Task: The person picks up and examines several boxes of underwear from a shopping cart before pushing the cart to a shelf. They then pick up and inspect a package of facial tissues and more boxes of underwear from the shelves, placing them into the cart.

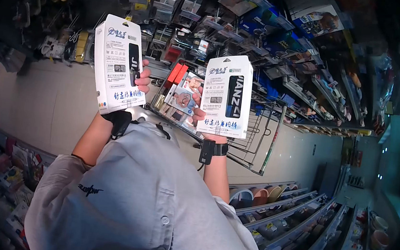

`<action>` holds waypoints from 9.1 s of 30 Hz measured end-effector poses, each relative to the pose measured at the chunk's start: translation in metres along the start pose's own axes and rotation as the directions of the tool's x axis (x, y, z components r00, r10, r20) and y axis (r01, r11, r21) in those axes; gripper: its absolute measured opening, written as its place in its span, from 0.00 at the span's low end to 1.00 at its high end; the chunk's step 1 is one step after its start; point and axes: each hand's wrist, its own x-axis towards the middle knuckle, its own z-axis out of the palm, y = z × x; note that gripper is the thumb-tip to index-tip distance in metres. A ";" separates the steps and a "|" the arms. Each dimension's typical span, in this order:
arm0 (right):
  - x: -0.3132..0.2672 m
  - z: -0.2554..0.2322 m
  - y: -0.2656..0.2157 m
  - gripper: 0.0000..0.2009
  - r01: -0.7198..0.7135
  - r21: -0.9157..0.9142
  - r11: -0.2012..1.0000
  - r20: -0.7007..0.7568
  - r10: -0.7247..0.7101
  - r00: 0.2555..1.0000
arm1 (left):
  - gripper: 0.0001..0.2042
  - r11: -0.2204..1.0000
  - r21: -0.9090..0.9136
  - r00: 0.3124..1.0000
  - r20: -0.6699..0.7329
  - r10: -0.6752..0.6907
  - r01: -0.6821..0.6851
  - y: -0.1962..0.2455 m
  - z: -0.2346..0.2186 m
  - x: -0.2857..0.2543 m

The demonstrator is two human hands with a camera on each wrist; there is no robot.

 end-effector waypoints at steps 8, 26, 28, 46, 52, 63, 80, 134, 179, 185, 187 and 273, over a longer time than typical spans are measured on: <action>-0.001 0.002 0.002 0.44 -0.124 0.089 0.988 0.241 0.100 0.965 | 0.26 0.972 -0.198 0.988 0.113 -0.107 0.128 -0.005 -0.007 0.010; 0.012 -0.027 0.005 0.19 0.210 0.536 0.818 -0.209 -0.112 0.971 | 0.13 0.878 -0.397 0.960 -0.191 0.204 -0.265 -0.005 0.000 0.018; 0.011 -0.025 0.005 0.19 0.202 0.552 0.809 -0.207 -0.101 0.973 | 0.14 0.886 -0.395 0.969 -0.130 0.209 -0.244 -0.005 -0.003 0.018; -0.015 0.006 -0.022 0.31 0.227 -0.041 0.973 -0.012 -0.228 0.974 | 0.14 0.953 -0.014 0.938 -0.185 0.294 -0.302 0.015 -0.028 0.023; -0.022 0.018 -0.036 0.23 0.389 -0.281 0.877 -0.083 -0.427 0.901 | 0.23 0.805 0.576 0.864 -0.324 0.386 -0.143 0.001 -0.003 0.048; -0.014 -0.027 -0.014 0.19 0.132 -0.825 0.550 -0.275 -0.593 0.757 | 0.19 0.331 0.927 0.953 -0.246 0.175 0.178 -0.074 -0.018 0.067; -0.106 -0.192 -0.062 0.32 0.012 -0.822 0.569 -0.347 -0.518 0.782 | 0.26 0.055 0.710 0.677 -0.642 -0.360 0.702 -0.207 -0.090 0.120; -0.090 -0.459 -0.097 0.14 -0.691 -0.616 0.377 -0.775 -0.135 0.617 | 0.13 0.217 0.455 0.481 -0.872 -0.088 0.864 -0.275 -0.384 0.181; 0.109 0.102 -0.481 0.24 0.619 -0.776 0.121 0.395 -0.671 0.627 | 0.34 -0.681 0.656 0.764 0.607 0.218 -0.327 -0.175 0.162 0.504; 0.077 0.111 -0.461 0.24 0.585 -0.805 0.099 0.369 -0.690 0.623 | 0.37 -0.674 0.652 0.767 0.611 0.195 -0.348 -0.182 0.166 0.489; 0.063 0.116 -0.452 0.23 0.560 -0.821 0.107 0.341 -0.696 0.632 | 0.37 -0.651 0.675 0.789 0.586 0.186 -0.348 -0.184 0.166 0.484; -0.303 -0.237 -0.190 0.27 0.354 -0.932 -0.079 0.194 -0.933 0.302 | 0.36 -0.457 0.888 0.968 -0.156 -0.197 0.050 -0.355 0.037 0.132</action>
